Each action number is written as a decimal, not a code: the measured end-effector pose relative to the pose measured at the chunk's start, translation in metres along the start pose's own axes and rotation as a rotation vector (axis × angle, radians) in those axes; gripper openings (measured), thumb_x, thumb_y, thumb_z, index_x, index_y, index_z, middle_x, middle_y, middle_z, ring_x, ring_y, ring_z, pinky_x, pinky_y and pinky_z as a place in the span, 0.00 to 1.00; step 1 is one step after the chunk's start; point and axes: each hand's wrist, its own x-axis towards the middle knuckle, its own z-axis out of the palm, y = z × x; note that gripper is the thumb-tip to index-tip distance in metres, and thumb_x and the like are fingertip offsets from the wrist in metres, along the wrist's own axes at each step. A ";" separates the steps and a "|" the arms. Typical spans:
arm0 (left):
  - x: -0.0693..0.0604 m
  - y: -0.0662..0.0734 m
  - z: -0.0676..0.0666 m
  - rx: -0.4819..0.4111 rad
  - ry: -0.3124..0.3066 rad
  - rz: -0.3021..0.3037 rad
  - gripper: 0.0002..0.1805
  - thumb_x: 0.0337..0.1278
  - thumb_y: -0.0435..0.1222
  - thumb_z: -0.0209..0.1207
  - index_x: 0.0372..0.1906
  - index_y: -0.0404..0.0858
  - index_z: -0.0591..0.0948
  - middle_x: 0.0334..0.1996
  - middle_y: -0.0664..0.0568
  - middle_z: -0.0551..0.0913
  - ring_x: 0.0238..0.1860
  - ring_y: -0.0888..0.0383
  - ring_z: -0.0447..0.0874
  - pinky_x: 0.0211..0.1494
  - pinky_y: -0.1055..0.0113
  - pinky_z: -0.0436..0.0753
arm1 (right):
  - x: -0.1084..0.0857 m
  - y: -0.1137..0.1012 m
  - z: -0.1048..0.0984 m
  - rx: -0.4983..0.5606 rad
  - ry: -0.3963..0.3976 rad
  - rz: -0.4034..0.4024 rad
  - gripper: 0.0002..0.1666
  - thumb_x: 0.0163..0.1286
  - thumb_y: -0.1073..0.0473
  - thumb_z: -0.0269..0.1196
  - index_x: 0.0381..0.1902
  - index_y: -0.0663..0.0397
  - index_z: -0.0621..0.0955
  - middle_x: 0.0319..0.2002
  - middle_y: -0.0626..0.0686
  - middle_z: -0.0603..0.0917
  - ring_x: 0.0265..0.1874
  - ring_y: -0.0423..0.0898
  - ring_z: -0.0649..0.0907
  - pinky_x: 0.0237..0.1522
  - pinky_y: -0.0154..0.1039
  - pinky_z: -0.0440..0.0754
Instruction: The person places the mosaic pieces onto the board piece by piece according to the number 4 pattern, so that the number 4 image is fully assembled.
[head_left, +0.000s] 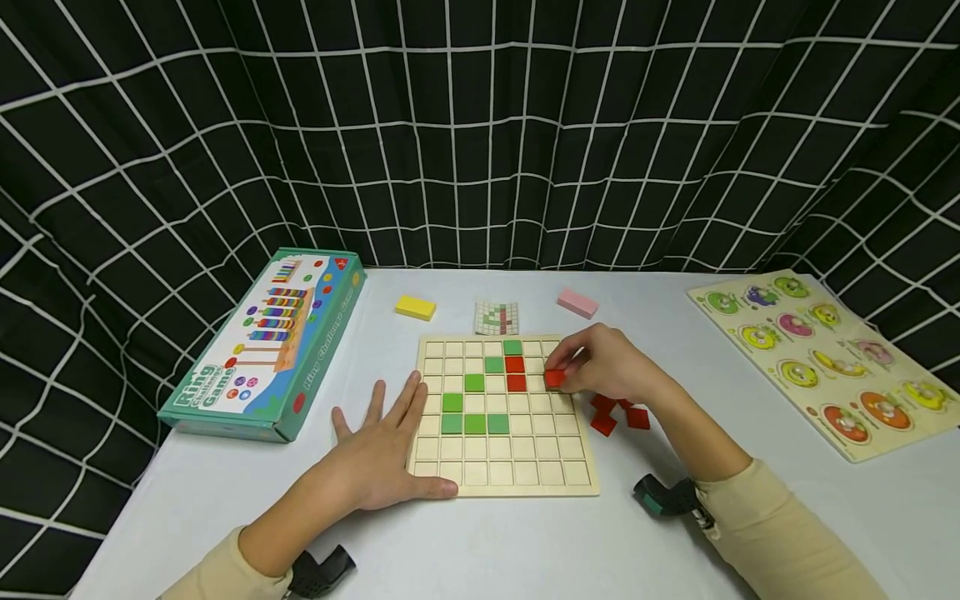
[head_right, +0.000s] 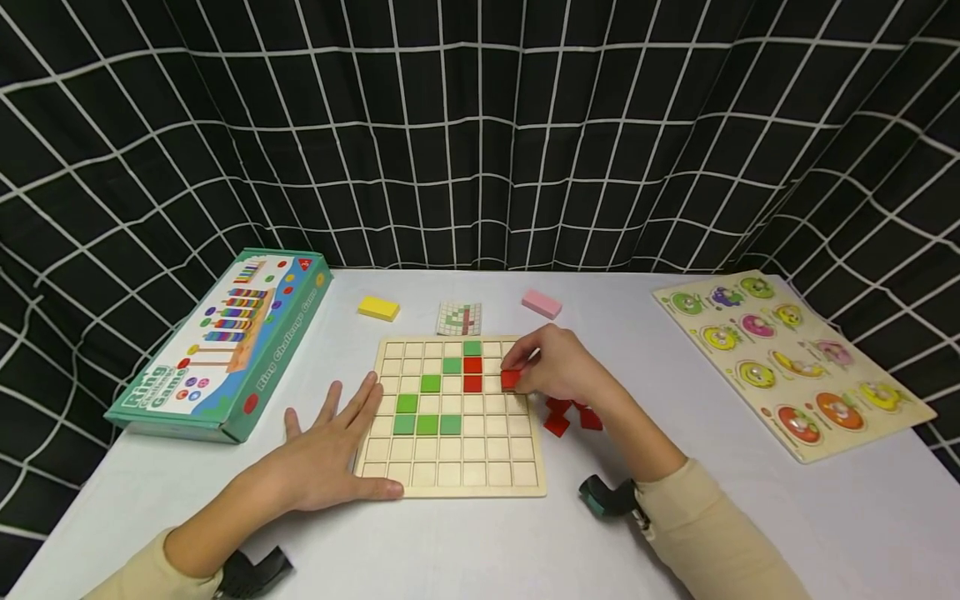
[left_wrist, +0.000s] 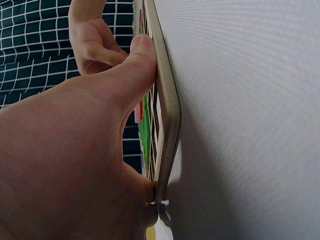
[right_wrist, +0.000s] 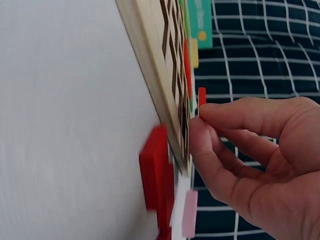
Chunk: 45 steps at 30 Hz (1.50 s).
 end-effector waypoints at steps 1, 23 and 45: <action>0.000 0.000 0.000 0.001 -0.001 -0.002 0.75 0.42 0.79 0.62 0.86 0.41 0.43 0.87 0.53 0.35 0.84 0.30 0.33 0.62 0.10 0.38 | 0.000 -0.002 0.002 0.000 0.000 -0.003 0.14 0.57 0.69 0.74 0.42 0.54 0.90 0.34 0.53 0.87 0.36 0.48 0.82 0.38 0.40 0.81; 0.000 0.000 0.000 0.021 0.001 -0.005 0.75 0.42 0.80 0.62 0.86 0.40 0.44 0.87 0.52 0.36 0.83 0.29 0.34 0.61 0.09 0.40 | -0.003 -0.028 0.035 0.028 -0.063 -0.021 0.15 0.56 0.74 0.72 0.40 0.54 0.90 0.34 0.52 0.86 0.33 0.44 0.82 0.40 0.38 0.82; 0.001 0.000 0.000 0.018 0.003 -0.005 0.75 0.42 0.80 0.61 0.86 0.40 0.44 0.87 0.52 0.36 0.84 0.30 0.34 0.62 0.10 0.40 | -0.005 -0.032 0.039 -0.028 -0.055 -0.051 0.17 0.56 0.73 0.71 0.42 0.53 0.91 0.34 0.50 0.87 0.34 0.42 0.82 0.41 0.37 0.81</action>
